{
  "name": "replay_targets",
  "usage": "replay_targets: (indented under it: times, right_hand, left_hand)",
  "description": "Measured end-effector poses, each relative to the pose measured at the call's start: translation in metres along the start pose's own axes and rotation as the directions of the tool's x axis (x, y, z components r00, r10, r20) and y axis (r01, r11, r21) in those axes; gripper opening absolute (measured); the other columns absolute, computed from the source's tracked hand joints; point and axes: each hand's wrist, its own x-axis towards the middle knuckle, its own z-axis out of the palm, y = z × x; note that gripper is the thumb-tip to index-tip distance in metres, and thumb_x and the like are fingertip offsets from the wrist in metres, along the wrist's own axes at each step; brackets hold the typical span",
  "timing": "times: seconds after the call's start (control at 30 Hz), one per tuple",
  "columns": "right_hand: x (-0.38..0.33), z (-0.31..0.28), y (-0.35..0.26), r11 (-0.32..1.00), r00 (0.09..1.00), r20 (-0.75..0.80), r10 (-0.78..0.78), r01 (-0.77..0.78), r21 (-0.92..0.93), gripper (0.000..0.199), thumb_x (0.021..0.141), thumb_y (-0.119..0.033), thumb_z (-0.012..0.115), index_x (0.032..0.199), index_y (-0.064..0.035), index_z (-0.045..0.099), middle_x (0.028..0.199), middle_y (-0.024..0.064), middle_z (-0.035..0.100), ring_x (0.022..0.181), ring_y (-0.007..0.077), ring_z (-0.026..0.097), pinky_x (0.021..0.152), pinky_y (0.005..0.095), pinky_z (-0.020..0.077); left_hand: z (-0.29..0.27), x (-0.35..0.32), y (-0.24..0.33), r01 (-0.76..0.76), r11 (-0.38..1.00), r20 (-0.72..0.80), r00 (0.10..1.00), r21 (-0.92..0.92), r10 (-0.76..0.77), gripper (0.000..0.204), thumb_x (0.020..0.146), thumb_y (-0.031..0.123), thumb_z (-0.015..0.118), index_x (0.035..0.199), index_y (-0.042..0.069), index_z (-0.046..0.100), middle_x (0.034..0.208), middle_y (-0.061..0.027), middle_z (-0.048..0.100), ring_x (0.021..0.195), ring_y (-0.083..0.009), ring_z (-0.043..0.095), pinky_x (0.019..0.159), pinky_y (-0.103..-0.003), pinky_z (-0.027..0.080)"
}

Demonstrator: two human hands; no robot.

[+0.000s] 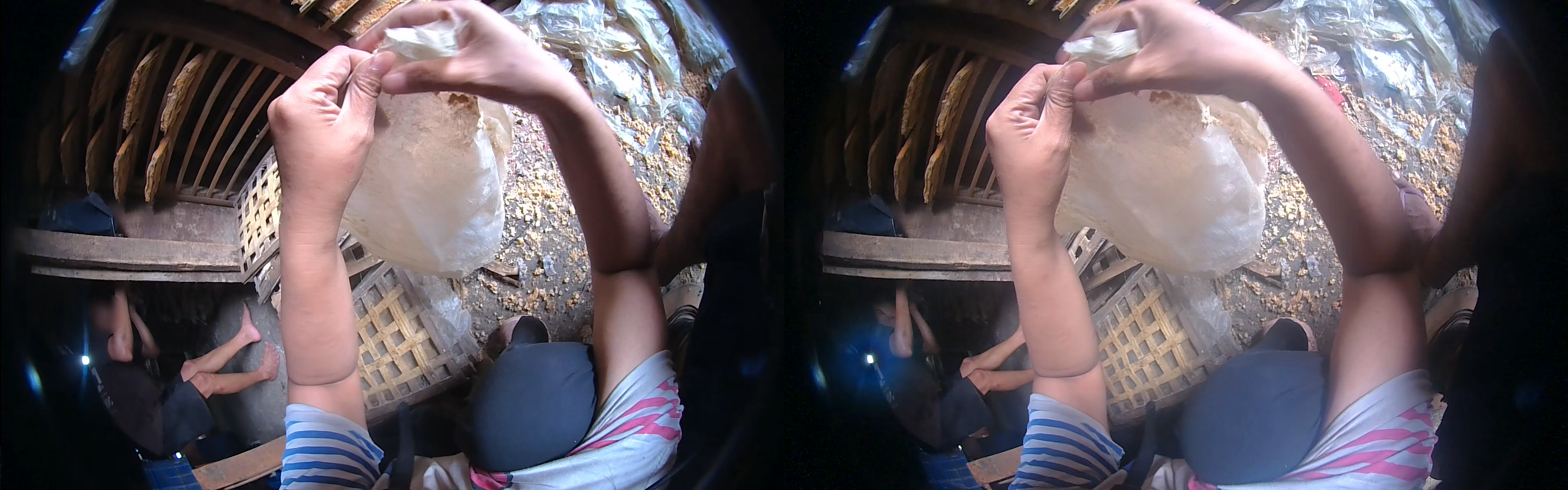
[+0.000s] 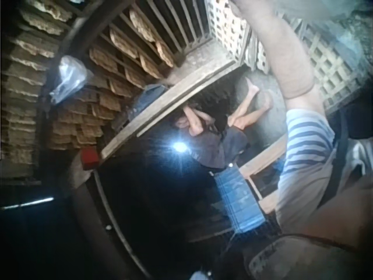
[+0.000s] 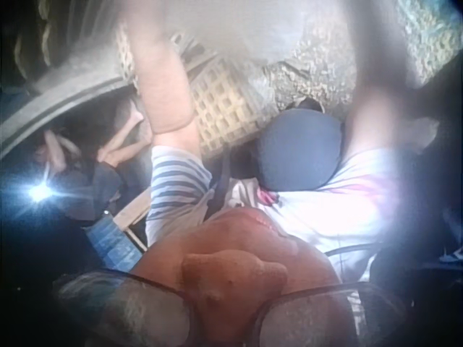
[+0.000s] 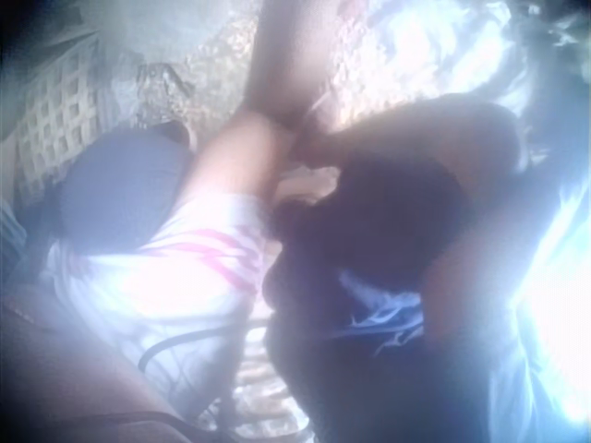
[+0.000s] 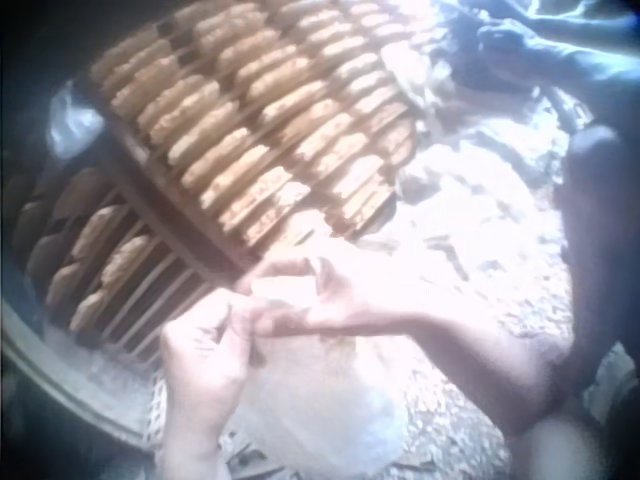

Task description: The person assembles a wooden lattice tray by hand, inserting slats into the frame and securing them. They then place a plastic sheet inside the tray and adjust it. The process is repeated with another tray.

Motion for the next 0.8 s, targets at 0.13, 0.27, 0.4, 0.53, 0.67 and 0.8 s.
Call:
replay_targets:
  times: [0.13, 0.27, 0.4, 0.53, 0.67, 0.8]
  right_hand:
    - [-0.003, 0.012, 0.014, 0.976, 0.976, -0.003, 0.218, -0.218, -0.013, 0.027, 0.091, -0.017, 0.073, 0.111, -0.0002, 0.068, 0.088, 0.0065, 0.074, 0.079, 0.0103, 0.070, 0.074, 0.0265, 0.0565]
    - [-0.023, -0.011, 0.013, 0.851, 0.916, 0.091, 0.392, -0.323, -0.414, 0.037, 0.088, -0.019, 0.076, 0.115, 0.0028, 0.065, 0.096, 0.0082, 0.073, 0.090, 0.0133, 0.069, 0.081, 0.0304, 0.0560]
    - [-0.017, -0.007, 0.024, 0.985, 0.983, 0.104, 0.149, -0.157, 0.073, 0.048, 0.085, -0.023, 0.079, 0.120, 0.0023, 0.061, 0.098, 0.0087, 0.072, 0.094, 0.0148, 0.067, 0.083, 0.0316, 0.0539]
    - [-0.005, 0.010, -0.006, 0.894, 0.925, 0.027, 0.379, -0.359, -0.267, 0.033, 0.086, -0.028, 0.078, 0.105, -0.0016, 0.071, 0.087, 0.0063, 0.073, 0.083, 0.0130, 0.067, 0.079, 0.0306, 0.0535]
    - [-0.035, 0.004, 0.035, 0.874, 0.898, 0.058, 0.436, -0.408, -0.264, 0.037, 0.085, -0.031, 0.079, 0.108, -0.0033, 0.071, 0.092, 0.0069, 0.074, 0.088, 0.0130, 0.068, 0.081, 0.0314, 0.0536]
    - [-0.057, -0.007, 0.061, 0.965, 0.958, 0.118, 0.260, -0.256, -0.049, 0.045, 0.086, -0.034, 0.078, 0.117, -0.0028, 0.067, 0.103, 0.0093, 0.072, 0.093, 0.0137, 0.066, 0.084, 0.0328, 0.0529]
  left_hand:
    - [0.001, 0.003, -0.014, -0.148, 0.979, -0.063, 0.985, 0.140, 0.158, 0.021, 0.094, 0.020, 0.071, 0.087, 0.000, 0.070, 0.061, -0.0021, 0.059, 0.056, -0.0051, 0.052, 0.052, -0.024, 0.042]
    - [-0.008, 0.000, -0.021, -0.094, 0.975, -0.088, 0.990, 0.203, 0.113, 0.021, 0.094, 0.021, 0.071, 0.088, 0.000, 0.071, 0.064, -0.0049, 0.063, 0.057, -0.0072, 0.054, 0.054, -0.025, 0.044]
    - [-0.003, 0.000, -0.019, -0.023, 0.976, -0.040, 0.999, 0.218, 0.033, 0.021, 0.093, 0.021, 0.072, 0.087, 0.001, 0.071, 0.066, -0.0080, 0.068, 0.057, -0.0098, 0.061, 0.054, -0.027, 0.047]
    - [-0.006, 0.004, -0.026, -0.252, 0.913, -0.118, 0.946, 0.322, 0.302, 0.021, 0.092, 0.023, 0.073, 0.087, 0.002, 0.071, 0.065, -0.0066, 0.067, 0.054, -0.0113, 0.060, 0.052, -0.026, 0.046]
    - [-0.022, 0.004, -0.030, -0.258, 0.892, -0.159, 0.929, 0.372, 0.335, 0.020, 0.090, 0.022, 0.074, 0.090, 0.002, 0.073, 0.068, -0.0059, 0.069, 0.057, -0.0106, 0.061, 0.054, -0.025, 0.047]
    - [-0.028, 0.003, -0.033, -0.182, 0.935, -0.209, 0.945, 0.304, 0.252, 0.020, 0.091, 0.022, 0.074, 0.092, 0.003, 0.074, 0.071, -0.0043, 0.070, 0.061, -0.0076, 0.061, 0.057, -0.023, 0.048]
